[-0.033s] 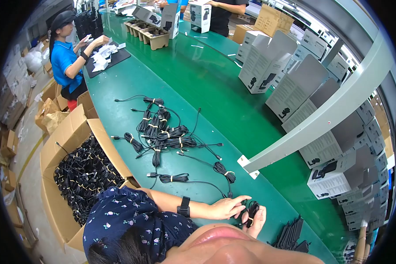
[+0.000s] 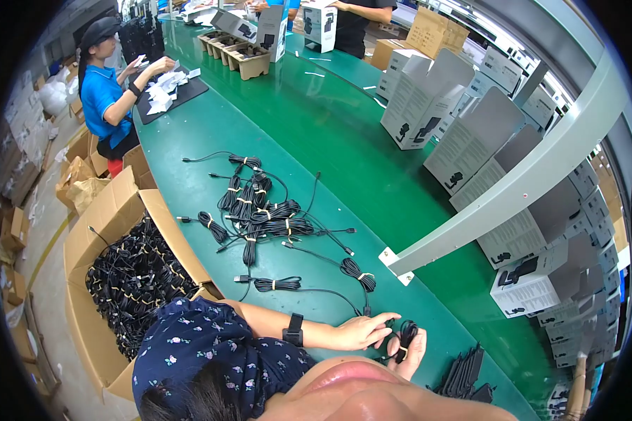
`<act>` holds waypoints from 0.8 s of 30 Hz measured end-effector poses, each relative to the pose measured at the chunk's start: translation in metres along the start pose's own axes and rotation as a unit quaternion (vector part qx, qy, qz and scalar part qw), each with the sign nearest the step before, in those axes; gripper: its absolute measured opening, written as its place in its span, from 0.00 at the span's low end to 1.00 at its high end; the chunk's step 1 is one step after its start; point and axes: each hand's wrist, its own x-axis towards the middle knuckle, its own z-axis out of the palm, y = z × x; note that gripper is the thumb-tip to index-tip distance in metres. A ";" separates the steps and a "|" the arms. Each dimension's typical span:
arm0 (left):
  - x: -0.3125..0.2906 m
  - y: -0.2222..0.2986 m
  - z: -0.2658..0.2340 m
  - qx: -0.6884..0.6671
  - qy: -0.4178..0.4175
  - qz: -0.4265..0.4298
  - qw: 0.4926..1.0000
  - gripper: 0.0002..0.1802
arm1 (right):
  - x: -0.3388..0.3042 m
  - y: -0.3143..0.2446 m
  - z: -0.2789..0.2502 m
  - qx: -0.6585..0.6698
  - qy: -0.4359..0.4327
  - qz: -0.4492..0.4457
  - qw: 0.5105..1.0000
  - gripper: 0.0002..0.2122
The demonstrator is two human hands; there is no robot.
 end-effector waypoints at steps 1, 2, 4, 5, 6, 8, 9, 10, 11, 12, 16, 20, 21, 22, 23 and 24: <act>0.000 -0.002 0.001 0.006 0.003 0.006 1.000 0.20 | 0.002 -0.001 -0.001 0.038 -0.003 0.010 0.999 0.14; 0.000 -0.005 0.002 0.005 0.002 0.007 1.000 0.20 | 0.003 -0.004 -0.003 0.076 -0.004 0.017 0.997 0.14; 0.001 -0.014 0.005 0.034 0.020 0.054 0.998 0.15 | 0.006 -0.002 -0.008 0.112 0.046 0.035 0.992 0.14; 0.001 -0.014 0.006 0.034 0.019 0.054 0.998 0.15 | 0.006 -0.003 -0.007 0.112 0.048 0.034 0.992 0.14; 0.001 -0.014 0.006 0.045 0.037 0.068 0.996 0.13 | 0.006 -0.003 -0.006 0.099 0.043 0.035 0.994 0.13; 0.000 -0.010 0.004 0.056 0.055 0.081 0.994 0.11 | 0.006 -0.004 -0.003 0.086 0.040 0.035 0.995 0.13; -0.001 -0.004 0.000 0.062 0.047 0.056 0.995 0.11 | 0.005 -0.005 0.000 0.057 0.048 0.046 0.996 0.13; -0.002 0.000 -0.002 0.066 0.039 0.030 0.997 0.11 | 0.004 -0.005 0.002 0.029 0.055 0.056 0.996 0.12; -0.002 0.000 -0.002 0.066 0.039 0.030 0.997 0.11 | 0.004 -0.007 0.006 0.024 0.075 0.061 0.995 0.12; -0.002 0.000 -0.001 0.060 0.044 0.037 0.997 0.10 | 0.004 -0.008 0.006 0.024 0.076 0.060 0.995 0.12; -0.001 -0.010 0.003 0.062 0.053 0.058 0.995 0.09 | 0.005 -0.004 0.006 -0.006 0.079 0.101 0.992 0.12; 0.000 -0.010 0.003 0.062 0.038 0.041 0.997 0.10 | 0.006 -0.001 0.003 -0.044 0.086 0.111 0.989 0.10; 0.000 -0.013 0.005 0.078 0.042 0.053 0.995 0.10 | 0.007 -0.002 0.004 -0.045 0.087 0.110 0.989 0.10; 0.000 -0.015 0.006 0.095 0.045 0.064 0.992 0.11 | 0.007 -0.002 0.005 -0.046 0.087 0.108 0.989 0.10; 0.000 -0.017 0.007 0.094 0.045 0.064 0.992 0.11 | 0.007 -0.001 0.006 -0.046 0.088 0.108 0.989 0.10; 0.001 -0.019 0.008 0.098 0.048 0.074 0.991 0.12 | 0.007 0.000 0.006 -0.050 0.099 0.111 0.988 0.10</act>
